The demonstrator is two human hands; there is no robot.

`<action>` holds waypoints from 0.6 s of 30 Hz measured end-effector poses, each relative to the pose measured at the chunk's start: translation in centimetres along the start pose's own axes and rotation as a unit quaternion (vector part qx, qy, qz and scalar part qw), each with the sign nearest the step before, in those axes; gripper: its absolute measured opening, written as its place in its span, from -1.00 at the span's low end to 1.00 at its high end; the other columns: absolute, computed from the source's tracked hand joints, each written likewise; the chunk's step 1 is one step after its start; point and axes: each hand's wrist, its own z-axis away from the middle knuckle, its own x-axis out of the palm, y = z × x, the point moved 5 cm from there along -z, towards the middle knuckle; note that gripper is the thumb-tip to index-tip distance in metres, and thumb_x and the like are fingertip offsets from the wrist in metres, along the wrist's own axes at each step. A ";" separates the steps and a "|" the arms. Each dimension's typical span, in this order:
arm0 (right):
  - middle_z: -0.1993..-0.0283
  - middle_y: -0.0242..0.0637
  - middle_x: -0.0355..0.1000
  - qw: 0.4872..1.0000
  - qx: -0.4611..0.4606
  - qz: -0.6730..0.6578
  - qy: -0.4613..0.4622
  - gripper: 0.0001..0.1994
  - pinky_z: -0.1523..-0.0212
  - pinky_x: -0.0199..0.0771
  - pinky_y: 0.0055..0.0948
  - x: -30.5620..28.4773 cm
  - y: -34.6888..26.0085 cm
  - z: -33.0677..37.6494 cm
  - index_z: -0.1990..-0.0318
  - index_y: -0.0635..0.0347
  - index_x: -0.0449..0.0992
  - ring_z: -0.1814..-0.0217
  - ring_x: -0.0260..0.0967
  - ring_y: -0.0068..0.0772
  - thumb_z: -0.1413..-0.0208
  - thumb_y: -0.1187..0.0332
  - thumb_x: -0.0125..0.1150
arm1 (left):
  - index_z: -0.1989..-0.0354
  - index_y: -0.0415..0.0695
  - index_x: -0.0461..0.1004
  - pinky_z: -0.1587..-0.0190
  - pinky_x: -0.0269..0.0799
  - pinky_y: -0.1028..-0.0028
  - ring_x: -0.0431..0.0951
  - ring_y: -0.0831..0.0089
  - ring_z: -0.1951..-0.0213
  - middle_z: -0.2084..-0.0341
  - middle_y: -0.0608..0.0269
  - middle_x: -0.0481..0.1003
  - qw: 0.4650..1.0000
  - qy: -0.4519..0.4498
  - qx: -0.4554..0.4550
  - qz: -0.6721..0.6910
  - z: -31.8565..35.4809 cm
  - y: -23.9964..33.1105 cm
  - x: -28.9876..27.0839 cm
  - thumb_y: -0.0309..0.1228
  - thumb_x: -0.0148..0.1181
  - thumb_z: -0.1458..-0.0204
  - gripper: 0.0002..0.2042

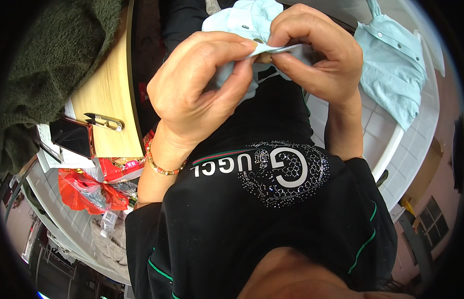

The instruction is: Trimming excess threads from a light blue garment using small clippers or scissors.

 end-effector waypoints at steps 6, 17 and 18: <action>0.40 -0.21 0.50 0.873 -0.454 -0.126 0.125 -0.83 0.34 0.45 -0.43 1.8 4.2 -0.4 0.36 0.28 0.57 0.37 0.49 -0.26 0.15 0.62 0.39 | 0.36 -0.23 0.56 0.36 0.54 0.50 0.63 0.34 0.41 0.46 0.17 0.60 0.997 0.017 0.033 -0.070 0.3 0.3 0.5 -0.72 0.37 0.25 -0.77; 0.39 -0.21 0.49 0.997 -0.033 0.056 0.036 -0.74 0.40 0.43 -0.43 0.3 -0.2 0.3 0.24 0.27 0.62 0.41 0.47 -0.28 0.19 0.64 0.36 | 0.27 -0.19 0.58 0.32 0.54 0.53 0.64 0.36 0.36 0.32 0.13 0.63 0.990 0.002 0.080 -0.113 0.7 0.4 1.1 -0.73 0.39 0.24 -0.70; 0.40 -0.21 0.49 0.996 -0.038 0.065 0.044 -0.72 0.42 0.42 -0.42 0.3 -0.3 0.3 0.23 0.27 0.63 0.42 0.46 -0.29 0.19 0.64 0.36 | 0.27 -0.19 0.58 0.32 0.54 0.53 0.64 0.36 0.36 0.32 0.13 0.63 0.991 0.002 0.081 -0.111 0.7 0.3 1.0 -0.73 0.39 0.24 -0.70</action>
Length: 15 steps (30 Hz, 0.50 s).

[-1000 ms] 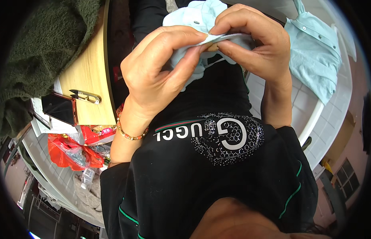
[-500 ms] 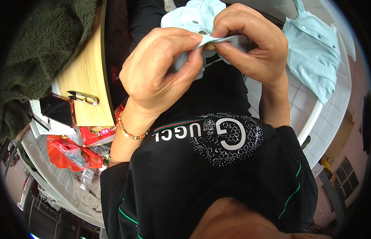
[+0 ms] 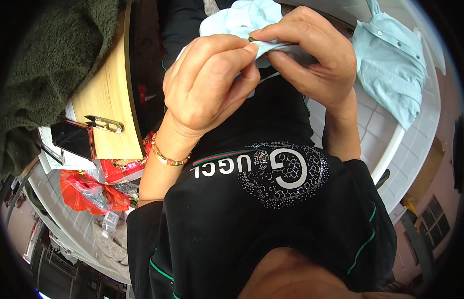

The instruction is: Trimming excess threads from a light blue garment using small clippers or scissors.

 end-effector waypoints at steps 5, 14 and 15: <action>0.42 -0.21 0.48 1.000 0.001 0.027 -0.003 -0.74 0.44 0.40 -0.42 -0.3 0.4 0.3 0.25 0.27 0.64 0.43 0.45 -0.30 0.19 0.64 0.34 | 0.26 -0.21 0.58 0.34 0.53 0.44 0.59 0.31 0.41 0.39 0.20 0.58 0.999 -0.015 0.044 0.010 0.0 -0.4 0.0 -0.70 0.38 0.26 -0.70; 0.28 -0.28 0.48 0.997 0.061 0.004 -0.046 -0.79 0.31 0.34 -0.59 -4.6 4.8 1.3 0.19 0.34 0.66 0.27 0.39 -0.54 0.04 0.62 0.29 | 0.20 -0.40 0.58 0.18 0.33 0.57 0.48 0.51 0.25 0.31 0.19 0.54 0.900 -0.147 -0.345 0.224 -1.3 -1.6 -2.8 -0.61 0.21 -0.11 -0.87; 0.23 -0.23 0.46 0.987 0.084 -0.059 -0.120 -0.80 0.27 0.41 -0.57 -4.1 5.9 2.0 0.21 0.35 0.65 0.23 0.42 -0.49 0.03 0.67 0.27 | 0.21 -0.41 0.58 0.17 0.34 0.53 0.48 0.46 0.25 0.30 0.13 0.54 0.918 -0.153 -0.297 0.214 -3.0 -0.9 -3.8 -0.59 0.19 -0.12 -0.86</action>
